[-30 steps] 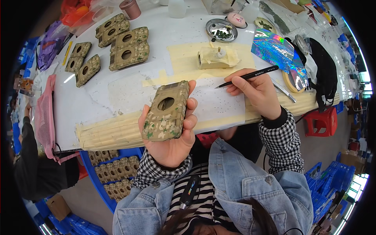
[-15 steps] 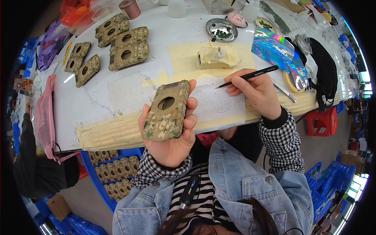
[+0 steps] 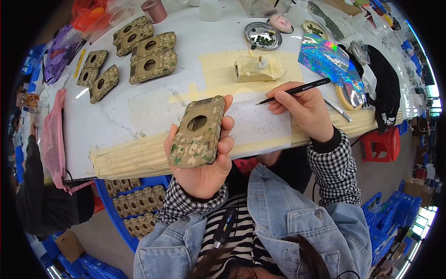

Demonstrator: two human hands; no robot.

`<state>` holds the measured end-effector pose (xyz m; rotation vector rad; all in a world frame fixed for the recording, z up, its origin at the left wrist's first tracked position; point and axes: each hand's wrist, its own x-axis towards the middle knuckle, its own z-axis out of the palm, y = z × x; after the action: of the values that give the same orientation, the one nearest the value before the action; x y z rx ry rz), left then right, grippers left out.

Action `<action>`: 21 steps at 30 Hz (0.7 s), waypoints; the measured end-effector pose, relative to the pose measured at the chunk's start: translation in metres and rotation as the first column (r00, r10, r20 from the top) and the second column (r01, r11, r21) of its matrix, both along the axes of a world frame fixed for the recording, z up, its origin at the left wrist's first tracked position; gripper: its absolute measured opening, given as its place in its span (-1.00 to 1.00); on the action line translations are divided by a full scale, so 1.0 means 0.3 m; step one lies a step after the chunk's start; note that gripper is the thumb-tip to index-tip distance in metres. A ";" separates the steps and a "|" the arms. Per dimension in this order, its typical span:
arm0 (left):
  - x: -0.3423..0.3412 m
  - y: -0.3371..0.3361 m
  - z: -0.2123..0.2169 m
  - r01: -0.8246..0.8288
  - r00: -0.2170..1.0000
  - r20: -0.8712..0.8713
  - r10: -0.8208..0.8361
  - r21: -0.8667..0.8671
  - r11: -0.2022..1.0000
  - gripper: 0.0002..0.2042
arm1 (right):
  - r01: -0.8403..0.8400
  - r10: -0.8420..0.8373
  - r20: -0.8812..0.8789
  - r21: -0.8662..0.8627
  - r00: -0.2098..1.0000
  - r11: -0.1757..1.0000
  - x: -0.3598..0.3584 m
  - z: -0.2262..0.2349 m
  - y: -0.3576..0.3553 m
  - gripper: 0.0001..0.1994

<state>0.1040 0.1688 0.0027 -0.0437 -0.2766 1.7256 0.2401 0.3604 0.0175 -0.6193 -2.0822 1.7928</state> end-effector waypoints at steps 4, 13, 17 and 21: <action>0.000 -0.001 -0.002 -0.001 1.000 0.002 0.001 0.004 1.000 -0.15 | 0.021 -0.021 -0.011 -0.002 1.000 1.000 0.000 -0.003 0.000 -0.78; 0.008 0.007 -0.016 -0.026 0.999 0.044 0.021 0.116 0.993 -0.20 | 0.040 -0.040 -0.044 0.000 0.998 0.999 0.009 0.025 0.004 -0.77; 0.011 0.007 -0.014 -0.007 0.999 0.045 0.002 0.115 0.993 -0.23 | 0.004 -0.001 -0.110 0.027 0.994 1.000 0.017 0.116 -0.016 -0.78; 0.023 0.013 -0.012 0.036 0.998 0.054 -0.041 0.095 0.995 -0.29 | -0.022 0.036 -0.148 0.097 0.988 0.995 0.015 0.208 -0.059 -0.78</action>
<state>0.1110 0.1727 -0.0011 -0.0286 -0.3960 1.6728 0.2447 0.3428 0.0800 -0.4175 -2.0704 1.6882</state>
